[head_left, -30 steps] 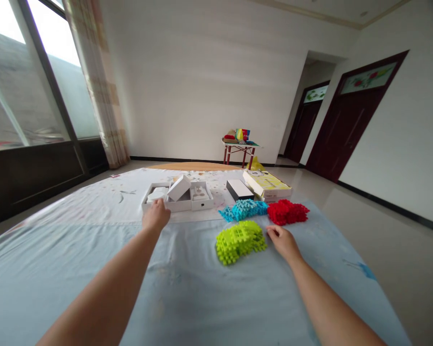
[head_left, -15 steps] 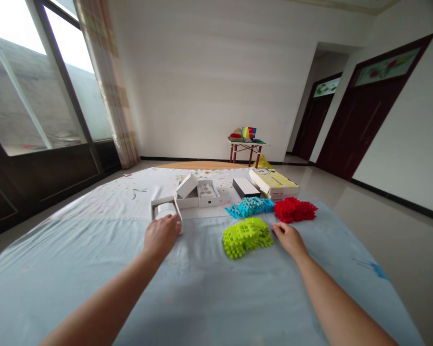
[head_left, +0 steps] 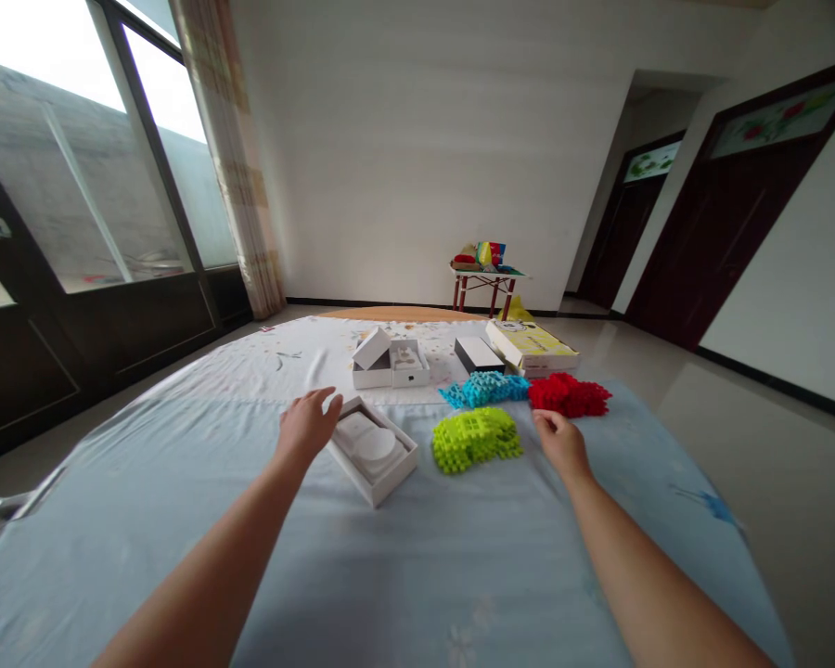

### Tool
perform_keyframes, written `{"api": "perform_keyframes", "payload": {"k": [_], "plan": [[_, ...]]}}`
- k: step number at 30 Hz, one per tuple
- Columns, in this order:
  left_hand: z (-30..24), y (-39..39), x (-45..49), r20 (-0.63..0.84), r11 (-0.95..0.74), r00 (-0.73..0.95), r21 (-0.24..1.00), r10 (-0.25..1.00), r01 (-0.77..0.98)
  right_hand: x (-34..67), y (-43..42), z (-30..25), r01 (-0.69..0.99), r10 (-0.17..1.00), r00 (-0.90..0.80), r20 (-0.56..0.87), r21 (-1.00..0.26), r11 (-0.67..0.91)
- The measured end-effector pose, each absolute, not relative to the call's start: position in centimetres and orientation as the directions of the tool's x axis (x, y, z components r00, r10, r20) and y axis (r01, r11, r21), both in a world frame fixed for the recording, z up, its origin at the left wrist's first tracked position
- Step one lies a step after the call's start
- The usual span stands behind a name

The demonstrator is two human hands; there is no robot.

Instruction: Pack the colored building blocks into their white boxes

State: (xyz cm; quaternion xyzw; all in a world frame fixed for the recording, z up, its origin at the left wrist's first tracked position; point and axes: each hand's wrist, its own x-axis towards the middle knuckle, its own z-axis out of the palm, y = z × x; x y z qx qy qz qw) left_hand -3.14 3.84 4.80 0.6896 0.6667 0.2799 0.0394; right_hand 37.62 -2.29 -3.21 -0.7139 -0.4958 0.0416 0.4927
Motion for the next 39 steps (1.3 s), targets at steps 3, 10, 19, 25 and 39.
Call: {"api": "perform_keyframes", "payload": {"k": [3, 10, 19, 25, 39], "plan": [[3.3, 4.4, -4.8, 0.248, -0.086, -0.031, 0.448, 0.968, 0.890, 35.4, -3.1, -0.2, 0.718, 0.686, 0.440, 0.580, -0.686, 0.120], [2.7, 3.3, -5.9, 0.135, -0.003, -0.099, 0.607, 0.986, 0.795, 23.8, -5.7, 5.9, 0.668, 0.832, -0.122, 0.541, -0.575, 0.472], [0.7, 3.1, -6.5, 0.146, -0.172, 0.102, 0.928, 0.984, 0.331, 17.8, -4.1, 5.4, 0.827, 0.876, -0.398, 0.273, -0.306, 0.472], [0.1, 3.4, -5.7, 0.226, -0.276, 0.167, 0.870, 0.960, 0.410, 17.4, -3.7, 5.5, 0.846, 0.874, -0.416, 0.250, -0.245, 0.473], [0.5, 2.6, -5.0, 0.181, -0.219, 0.123, 0.783, 0.976, 0.582, 17.9, -3.7, 7.4, 0.703, 0.816, -0.289, 0.500, -0.468, 0.536]]}}
